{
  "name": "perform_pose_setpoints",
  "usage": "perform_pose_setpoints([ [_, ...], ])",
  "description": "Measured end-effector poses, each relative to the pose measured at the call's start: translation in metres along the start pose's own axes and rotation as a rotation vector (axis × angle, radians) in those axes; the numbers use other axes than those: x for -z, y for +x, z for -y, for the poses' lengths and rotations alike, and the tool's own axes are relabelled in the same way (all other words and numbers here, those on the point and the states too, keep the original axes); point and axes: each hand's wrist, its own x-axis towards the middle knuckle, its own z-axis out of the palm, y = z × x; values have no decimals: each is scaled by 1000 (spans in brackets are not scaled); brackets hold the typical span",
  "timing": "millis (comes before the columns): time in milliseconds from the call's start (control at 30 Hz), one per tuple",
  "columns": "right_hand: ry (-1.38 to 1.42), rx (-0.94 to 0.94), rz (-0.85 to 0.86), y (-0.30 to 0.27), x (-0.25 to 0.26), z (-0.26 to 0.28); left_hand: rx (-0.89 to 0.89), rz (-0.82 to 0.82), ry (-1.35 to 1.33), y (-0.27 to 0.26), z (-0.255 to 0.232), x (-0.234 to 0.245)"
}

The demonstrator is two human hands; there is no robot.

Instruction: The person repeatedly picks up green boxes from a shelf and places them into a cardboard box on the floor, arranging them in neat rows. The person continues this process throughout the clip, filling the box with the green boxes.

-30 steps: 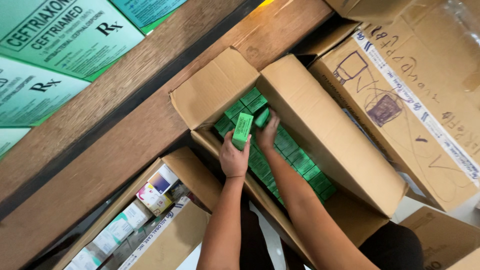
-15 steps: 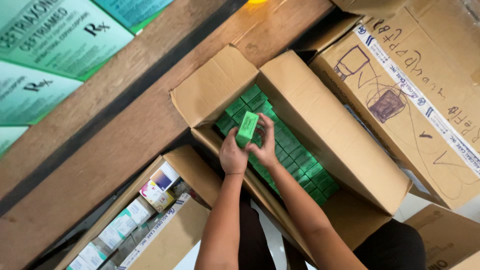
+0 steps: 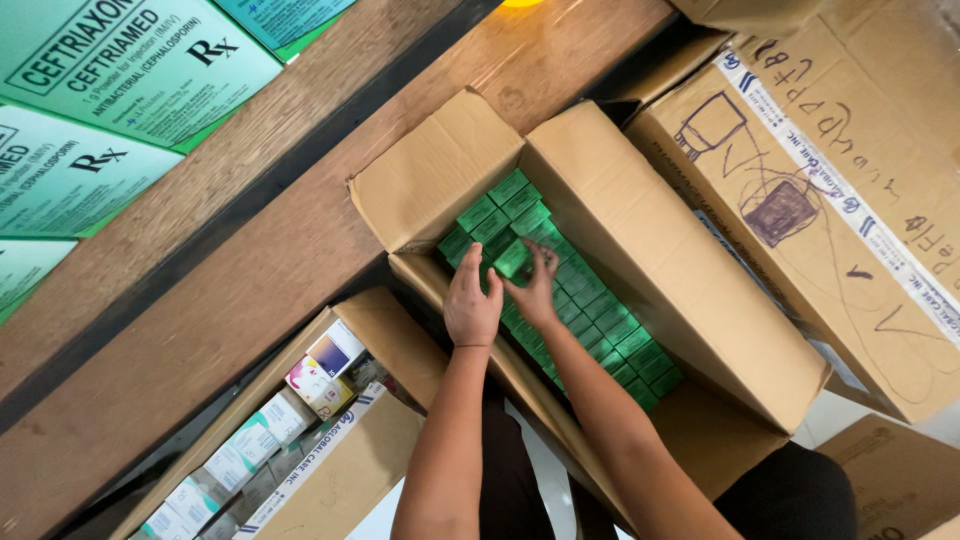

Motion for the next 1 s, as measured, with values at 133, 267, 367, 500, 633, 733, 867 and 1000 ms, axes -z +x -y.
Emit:
perform_pose_setpoints([
  [133, -128, 2, -40, 9, -33, -20, 74, 46, -37, -4, 2, -5],
  [267, -29, -72, -123, 33, -50, -11, 83, 43, -22, -4, 3, -7],
  [367, 11, -168, -108, 33, -55, -9, 70, 39, -23, -5, 3, -5],
  [500, -15, -72, -100, 34, -57, -26, 113, 46, -64, -3, 1, -7],
  [633, -86, -78, -9, 38, -58, -45, 126, 40, -45, -5, 3, -11],
  [733, -146, -55, 23, 39, -49, -38, 100, 5, -63, -3, 6, -12],
  [867, -169, 120, -44, 32, -14, 2, 13, -63, -13, -8, 8, -15],
  [1000, -115, 222, -241, 58, 31, 101, 123, 106, 9, -5, 7, -14],
])
